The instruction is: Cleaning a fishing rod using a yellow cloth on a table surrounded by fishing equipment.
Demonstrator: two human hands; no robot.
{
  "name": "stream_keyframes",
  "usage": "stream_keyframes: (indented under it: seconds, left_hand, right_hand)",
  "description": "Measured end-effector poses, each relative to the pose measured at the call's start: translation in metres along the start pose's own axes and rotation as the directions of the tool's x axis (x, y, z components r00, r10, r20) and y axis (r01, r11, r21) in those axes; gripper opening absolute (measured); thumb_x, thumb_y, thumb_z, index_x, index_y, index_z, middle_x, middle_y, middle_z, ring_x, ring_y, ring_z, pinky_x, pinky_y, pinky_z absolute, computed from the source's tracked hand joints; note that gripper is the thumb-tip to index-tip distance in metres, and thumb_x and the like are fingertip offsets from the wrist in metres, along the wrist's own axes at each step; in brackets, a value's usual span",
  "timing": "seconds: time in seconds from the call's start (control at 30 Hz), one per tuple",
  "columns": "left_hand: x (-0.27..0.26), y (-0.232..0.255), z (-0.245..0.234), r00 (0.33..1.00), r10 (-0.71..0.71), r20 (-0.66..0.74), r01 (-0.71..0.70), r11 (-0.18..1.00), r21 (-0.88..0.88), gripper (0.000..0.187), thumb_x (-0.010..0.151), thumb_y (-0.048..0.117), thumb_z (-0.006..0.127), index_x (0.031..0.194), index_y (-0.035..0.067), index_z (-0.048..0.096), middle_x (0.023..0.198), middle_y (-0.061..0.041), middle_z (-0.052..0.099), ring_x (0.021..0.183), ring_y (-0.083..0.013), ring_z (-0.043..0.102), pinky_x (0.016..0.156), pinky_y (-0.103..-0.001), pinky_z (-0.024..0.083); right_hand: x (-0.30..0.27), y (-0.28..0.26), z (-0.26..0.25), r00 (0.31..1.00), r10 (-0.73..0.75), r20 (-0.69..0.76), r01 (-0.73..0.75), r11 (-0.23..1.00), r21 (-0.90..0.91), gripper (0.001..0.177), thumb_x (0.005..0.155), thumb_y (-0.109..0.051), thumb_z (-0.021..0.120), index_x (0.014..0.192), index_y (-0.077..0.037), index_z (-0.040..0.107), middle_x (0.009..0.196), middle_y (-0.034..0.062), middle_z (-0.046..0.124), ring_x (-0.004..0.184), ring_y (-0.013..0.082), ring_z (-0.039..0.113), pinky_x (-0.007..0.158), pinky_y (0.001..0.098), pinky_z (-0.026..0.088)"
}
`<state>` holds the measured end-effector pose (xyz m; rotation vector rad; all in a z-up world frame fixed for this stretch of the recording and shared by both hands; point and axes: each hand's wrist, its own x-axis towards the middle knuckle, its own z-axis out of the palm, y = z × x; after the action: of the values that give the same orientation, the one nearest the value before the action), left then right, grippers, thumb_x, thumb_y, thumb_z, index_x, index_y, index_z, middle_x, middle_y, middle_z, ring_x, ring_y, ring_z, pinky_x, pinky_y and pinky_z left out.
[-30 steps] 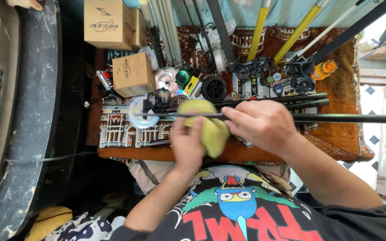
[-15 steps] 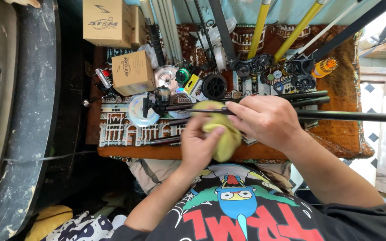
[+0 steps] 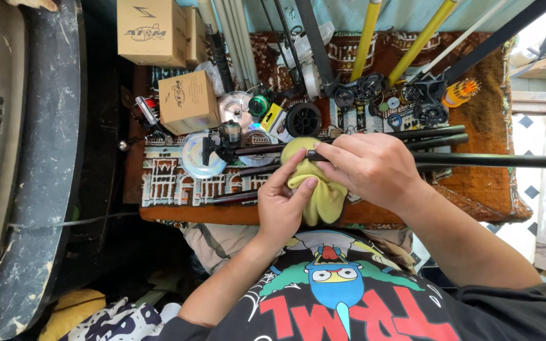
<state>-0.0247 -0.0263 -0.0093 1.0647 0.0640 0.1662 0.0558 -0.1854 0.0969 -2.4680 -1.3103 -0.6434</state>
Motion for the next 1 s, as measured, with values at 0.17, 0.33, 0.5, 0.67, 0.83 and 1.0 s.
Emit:
stream_keyframes:
  seconds: [0.17, 0.33, 0.5, 0.67, 0.83, 1.0]
  left_hand:
    - [0.006, -0.002, -0.005, 0.998, 0.012, 0.064, -0.018, 0.996, 0.089, 0.051, 0.092, 0.000, 0.076, 0.141, 0.005, 0.063, 0.121, -0.017, 0.069, 0.109, -0.0202, 0.070, 0.082, -0.033, 0.065]
    - [0.004, -0.009, -0.007, 0.999, -0.011, 0.053, 0.009, 0.999, 0.034, 0.065, 0.093, -0.002, 0.073, 0.153, 0.002, 0.047, 0.119, -0.016, 0.069, 0.107, -0.0169, 0.068, 0.087, -0.034, 0.064]
    - [0.008, -0.041, -0.027, 0.990, -0.136, 0.022, 0.136, 0.930, -0.341, 0.065, 0.095, 0.000, 0.068, 0.154, 0.002, 0.041, 0.134, -0.023, 0.064, 0.114, -0.0250, 0.070, 0.091, -0.035, 0.064]
    - [0.011, -0.048, -0.033, 0.973, -0.227, 0.045, 0.226, 0.886, -0.404, 0.051, 0.098, 0.012, 0.069, 0.144, -0.002, 0.053, 0.121, -0.024, 0.071, 0.101, -0.0289, 0.075, 0.082, -0.041, 0.066]
    - [0.012, -0.041, -0.031, 0.945, -0.297, -0.134, 0.230, 0.900, -0.370, 0.032, 0.102, 0.016, 0.065, 0.128, -0.002, 0.064, 0.109, -0.023, 0.076, 0.090, -0.0280, 0.077, 0.075, -0.040, 0.066]
    - [0.030, 0.008, -0.046, 0.876, -0.287, -0.389, 0.143, 0.922, -0.360, 0.020, 0.104, 0.019, 0.057, 0.119, 0.007, 0.064, 0.101, -0.018, 0.077, 0.081, -0.0261, 0.078, 0.070, -0.040, 0.067]
  right_hand:
    - [0.002, -0.002, 0.004, 0.999, 0.001, 0.034, -0.001, 1.000, 0.001, 0.015, 0.104, -0.021, 0.061, 0.111, -0.010, 0.069, 0.083, 0.0020, 0.062, 0.069, 0.0188, 0.064, 0.057, 0.0300, 0.052]
    - [0.005, -0.003, 0.003, 0.996, 0.012, 0.094, -0.014, 1.000, 0.013, 0.016, 0.105, -0.023, 0.060, 0.112, -0.010, 0.067, 0.083, 0.0019, 0.065, 0.069, 0.0179, 0.066, 0.057, 0.0283, 0.051]
    - [0.011, -0.014, 0.004, 0.985, 0.037, 0.170, -0.057, 0.992, 0.113, 0.013, 0.104, -0.021, 0.061, 0.104, -0.010, 0.068, 0.075, 0.0028, 0.067, 0.059, 0.0142, 0.064, 0.050, 0.0239, 0.049]
    - [0.016, -0.027, 0.010, 0.990, -0.031, 0.140, 0.026, 0.999, 0.042, 0.004, 0.096, -0.013, 0.068, 0.099, -0.010, 0.068, 0.106, 0.0100, 0.064, 0.061, 0.0148, 0.067, 0.056, 0.0270, 0.058]
    - [0.013, -0.033, 0.017, 0.991, -0.040, 0.127, 0.039, 0.999, 0.010, 0.010, 0.090, -0.007, 0.063, 0.099, -0.006, 0.068, 0.121, 0.0148, 0.057, 0.065, 0.0220, 0.069, 0.056, 0.0358, 0.060]
    - [-0.009, -0.009, -0.002, 0.956, 0.104, 0.276, -0.074, 0.990, -0.117, 0.029, 0.089, -0.018, 0.067, 0.118, -0.013, 0.064, 0.090, 0.0032, 0.063, 0.052, 0.0159, 0.064, 0.046, 0.0290, 0.052]
